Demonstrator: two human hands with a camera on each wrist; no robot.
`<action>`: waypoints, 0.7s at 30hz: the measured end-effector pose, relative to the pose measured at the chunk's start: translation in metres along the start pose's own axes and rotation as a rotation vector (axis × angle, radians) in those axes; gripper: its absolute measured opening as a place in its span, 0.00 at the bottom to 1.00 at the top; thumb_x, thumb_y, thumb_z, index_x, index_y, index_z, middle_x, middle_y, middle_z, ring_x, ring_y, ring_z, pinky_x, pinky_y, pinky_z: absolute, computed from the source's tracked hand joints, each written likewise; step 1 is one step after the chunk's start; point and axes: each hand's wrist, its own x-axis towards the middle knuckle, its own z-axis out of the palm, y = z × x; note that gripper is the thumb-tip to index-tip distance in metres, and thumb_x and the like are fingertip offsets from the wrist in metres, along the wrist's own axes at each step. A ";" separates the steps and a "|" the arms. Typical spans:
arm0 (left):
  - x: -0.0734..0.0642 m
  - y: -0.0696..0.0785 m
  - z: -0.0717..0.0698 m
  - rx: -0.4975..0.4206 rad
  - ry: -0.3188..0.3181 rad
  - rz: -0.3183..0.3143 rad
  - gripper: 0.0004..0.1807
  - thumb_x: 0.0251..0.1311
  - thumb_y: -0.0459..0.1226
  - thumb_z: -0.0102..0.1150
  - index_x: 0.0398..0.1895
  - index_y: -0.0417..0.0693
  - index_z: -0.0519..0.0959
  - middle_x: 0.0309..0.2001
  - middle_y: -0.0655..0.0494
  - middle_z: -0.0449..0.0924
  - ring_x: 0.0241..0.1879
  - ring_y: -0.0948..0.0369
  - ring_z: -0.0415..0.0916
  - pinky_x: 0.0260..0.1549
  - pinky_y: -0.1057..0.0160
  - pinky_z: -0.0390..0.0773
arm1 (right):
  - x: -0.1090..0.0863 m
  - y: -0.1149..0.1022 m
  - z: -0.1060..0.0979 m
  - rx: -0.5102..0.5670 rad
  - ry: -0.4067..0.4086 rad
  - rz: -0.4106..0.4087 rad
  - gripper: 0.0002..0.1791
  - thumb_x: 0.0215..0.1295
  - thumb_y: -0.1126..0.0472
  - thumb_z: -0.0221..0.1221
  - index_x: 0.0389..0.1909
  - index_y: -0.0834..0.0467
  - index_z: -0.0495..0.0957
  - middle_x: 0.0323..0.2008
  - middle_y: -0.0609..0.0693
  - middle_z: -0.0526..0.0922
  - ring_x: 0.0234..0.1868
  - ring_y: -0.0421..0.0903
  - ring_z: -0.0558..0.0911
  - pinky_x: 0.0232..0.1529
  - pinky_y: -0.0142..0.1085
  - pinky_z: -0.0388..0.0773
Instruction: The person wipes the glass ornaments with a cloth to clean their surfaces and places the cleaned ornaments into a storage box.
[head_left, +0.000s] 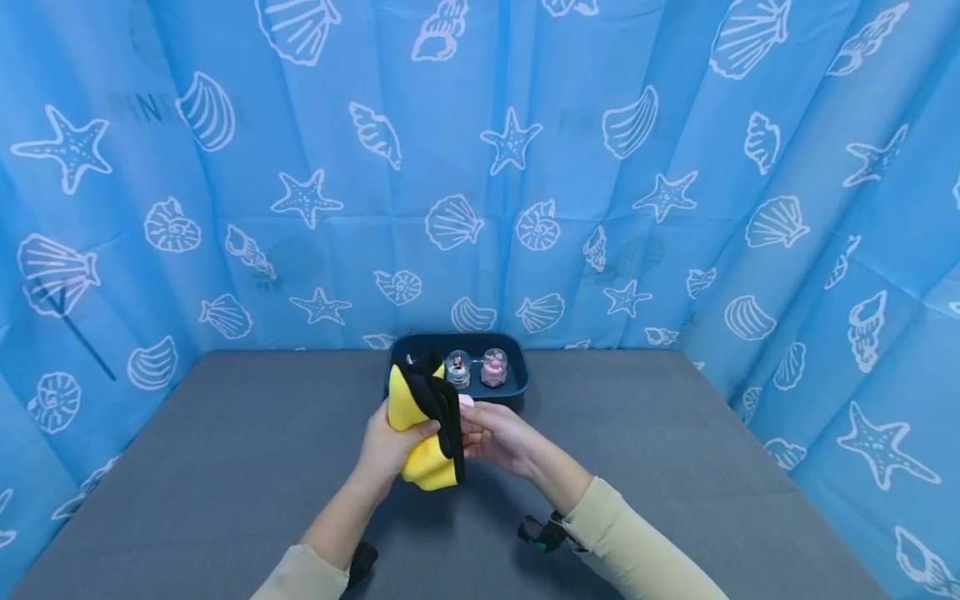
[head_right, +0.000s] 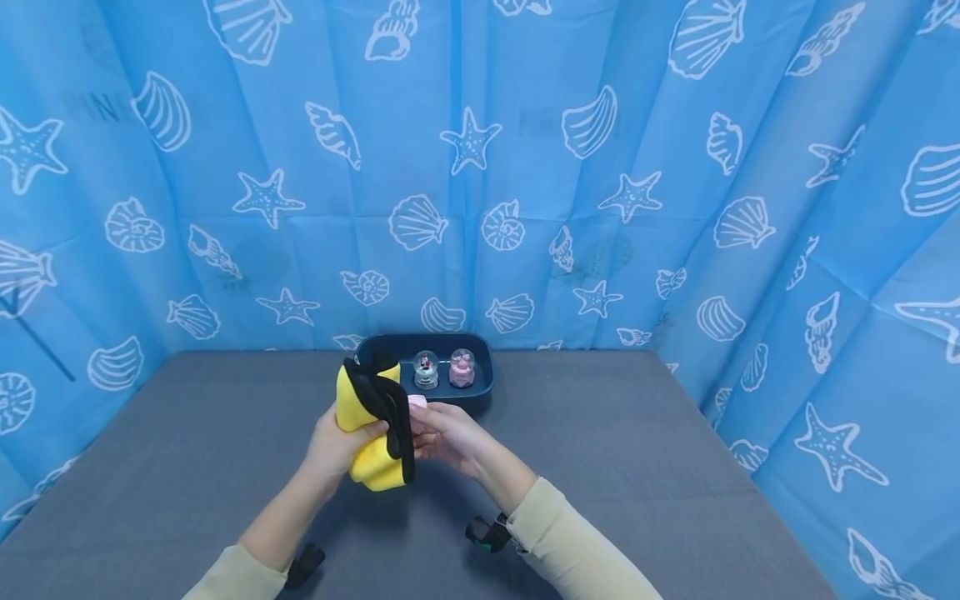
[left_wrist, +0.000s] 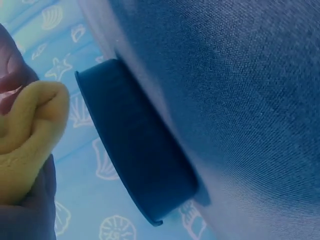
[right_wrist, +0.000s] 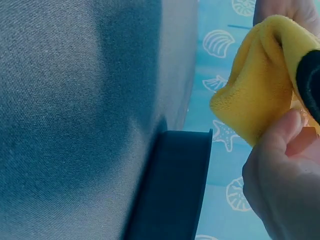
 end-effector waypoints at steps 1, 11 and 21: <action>0.000 0.000 0.000 -0.003 0.012 0.003 0.23 0.56 0.31 0.68 0.52 0.36 0.70 0.41 0.47 0.75 0.41 0.53 0.73 0.44 0.57 0.74 | 0.000 0.000 0.000 0.006 -0.003 -0.004 0.16 0.77 0.53 0.47 0.49 0.63 0.69 0.32 0.47 0.82 0.32 0.42 0.78 0.39 0.33 0.78; 0.003 -0.002 -0.009 -0.063 0.025 -0.091 0.19 0.60 0.33 0.64 0.51 0.35 0.71 0.41 0.46 0.76 0.39 0.55 0.76 0.40 0.59 0.76 | -0.001 -0.005 -0.004 0.036 0.106 -0.020 0.18 0.75 0.50 0.49 0.51 0.61 0.70 0.34 0.48 0.80 0.31 0.41 0.77 0.36 0.30 0.76; 0.005 0.003 -0.009 -0.354 -0.120 -0.201 0.19 0.68 0.42 0.58 0.51 0.40 0.65 0.39 0.54 0.73 0.40 0.60 0.76 0.43 0.62 0.76 | 0.000 -0.005 -0.008 -0.039 0.053 -0.114 0.30 0.70 0.61 0.54 0.68 0.66 0.59 0.42 0.48 0.79 0.36 0.41 0.79 0.37 0.30 0.75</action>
